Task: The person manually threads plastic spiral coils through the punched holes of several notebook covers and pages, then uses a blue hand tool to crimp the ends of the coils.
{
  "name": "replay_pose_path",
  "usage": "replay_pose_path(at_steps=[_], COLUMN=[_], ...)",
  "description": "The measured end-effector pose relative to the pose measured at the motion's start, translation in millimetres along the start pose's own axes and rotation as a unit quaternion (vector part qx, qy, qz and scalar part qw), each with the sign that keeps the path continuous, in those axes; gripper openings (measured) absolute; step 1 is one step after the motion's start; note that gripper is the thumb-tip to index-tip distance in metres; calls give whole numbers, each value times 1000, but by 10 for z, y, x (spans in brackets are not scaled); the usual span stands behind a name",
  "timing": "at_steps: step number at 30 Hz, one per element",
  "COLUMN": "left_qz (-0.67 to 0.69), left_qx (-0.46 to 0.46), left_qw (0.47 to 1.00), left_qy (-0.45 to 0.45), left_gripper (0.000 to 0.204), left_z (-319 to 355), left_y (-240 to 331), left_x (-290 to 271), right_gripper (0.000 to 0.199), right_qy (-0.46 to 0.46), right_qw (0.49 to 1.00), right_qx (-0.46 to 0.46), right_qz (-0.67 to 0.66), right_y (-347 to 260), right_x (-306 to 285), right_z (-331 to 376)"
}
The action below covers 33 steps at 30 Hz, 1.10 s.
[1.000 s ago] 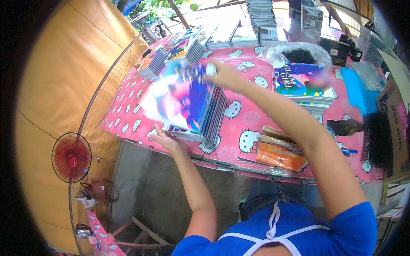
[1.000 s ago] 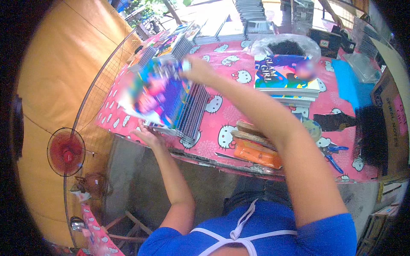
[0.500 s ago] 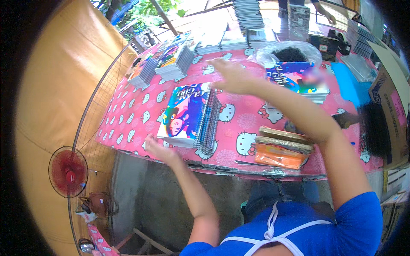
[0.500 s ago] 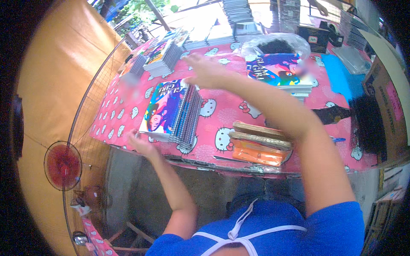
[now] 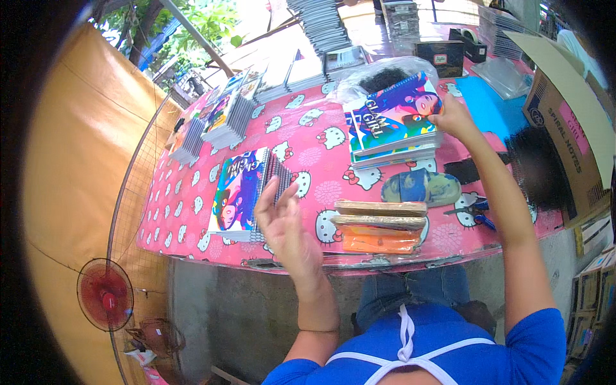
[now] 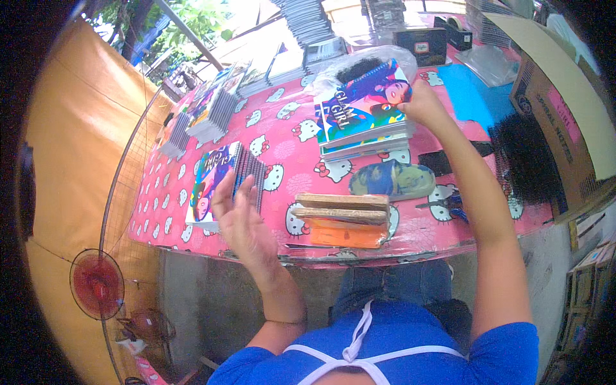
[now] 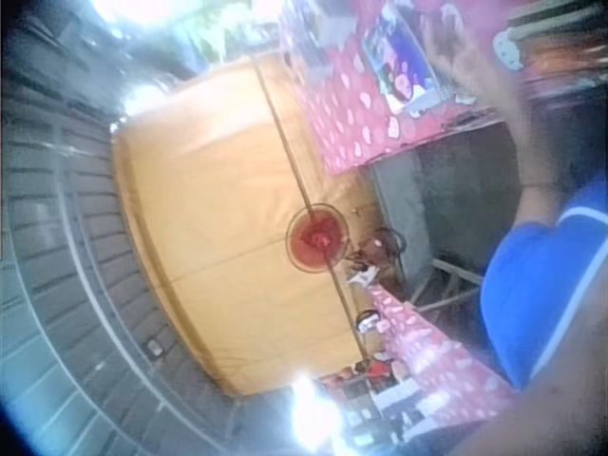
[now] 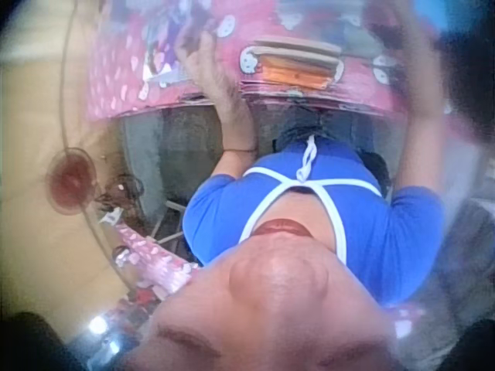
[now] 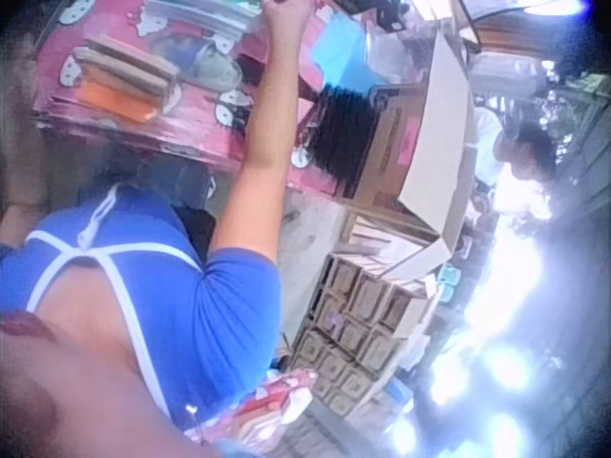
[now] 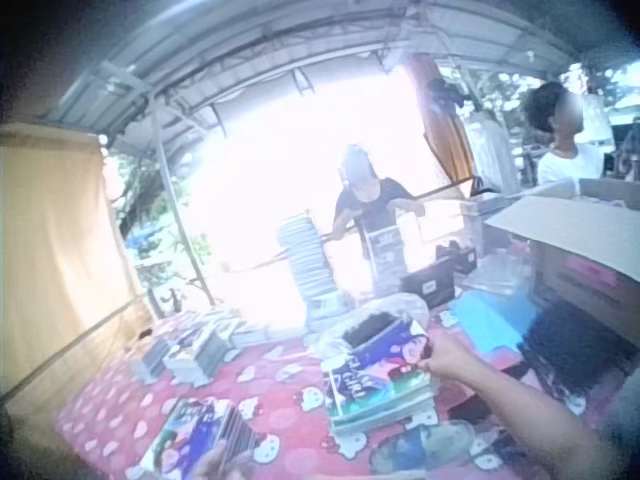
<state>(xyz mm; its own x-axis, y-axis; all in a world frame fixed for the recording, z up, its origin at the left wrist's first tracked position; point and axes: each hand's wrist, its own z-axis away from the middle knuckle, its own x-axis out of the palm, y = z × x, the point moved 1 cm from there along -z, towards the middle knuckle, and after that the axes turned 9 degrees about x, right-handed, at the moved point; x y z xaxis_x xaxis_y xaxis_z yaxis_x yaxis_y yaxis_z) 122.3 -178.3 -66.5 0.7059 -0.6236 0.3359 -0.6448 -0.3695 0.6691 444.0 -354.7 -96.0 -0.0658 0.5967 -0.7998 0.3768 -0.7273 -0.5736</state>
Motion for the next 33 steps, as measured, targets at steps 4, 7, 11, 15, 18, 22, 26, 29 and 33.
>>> replay_pose_path(at_steps=[4, 7, 11, 15, 18, 22, 26, 29, 33], left_qz=[-22, -109, -54, -23, -38, -42, -51, -18, -206], left_qx=[-58, -66, -161, -136, -121, -171, -250, -246, 8], left_qw=[998, 988, 971, 968, 966, 981, 956, 962, 971], left_qy=[-26, -81, -171, -210, -227, -87, -145, -118, -124], left_gripper=[56, 76, 46, 38, 65, 94, 94, 99, 100], left_z=[-2, 8, -25, -22, 22, 236, 494, 430, 338], left_y=[-191, -252, -83, 56, -157, -309, -391, -287, -160], left_x=[243, 231, 63, 152, 18, -68, -48, -57, 11], right_gripper=[37, 38, 35, 22, 34, 76, 108, 105, 49], right_qy=[141, -1, -102, -109, -215, -157, -168, -194, 127], right_qw=[981, 936, 894, 954, 962, 949, 920, 951, 987], right_qx=[-126, -86, -122, -199, -45, -118, -119, -112, 25], right_qz=[-45, -340, -418, -197, -165, -247, -334, -212, -93], right_y=[-126, -318, -366, -194, -7, 103, -95, -32, 811], right_x=[-110, -292, -240, -190, 162, 325, 366, -78, -582], right_z=[400, 1261, 1975, 2088, 2152, 2217, 2357, 2170, 1268])
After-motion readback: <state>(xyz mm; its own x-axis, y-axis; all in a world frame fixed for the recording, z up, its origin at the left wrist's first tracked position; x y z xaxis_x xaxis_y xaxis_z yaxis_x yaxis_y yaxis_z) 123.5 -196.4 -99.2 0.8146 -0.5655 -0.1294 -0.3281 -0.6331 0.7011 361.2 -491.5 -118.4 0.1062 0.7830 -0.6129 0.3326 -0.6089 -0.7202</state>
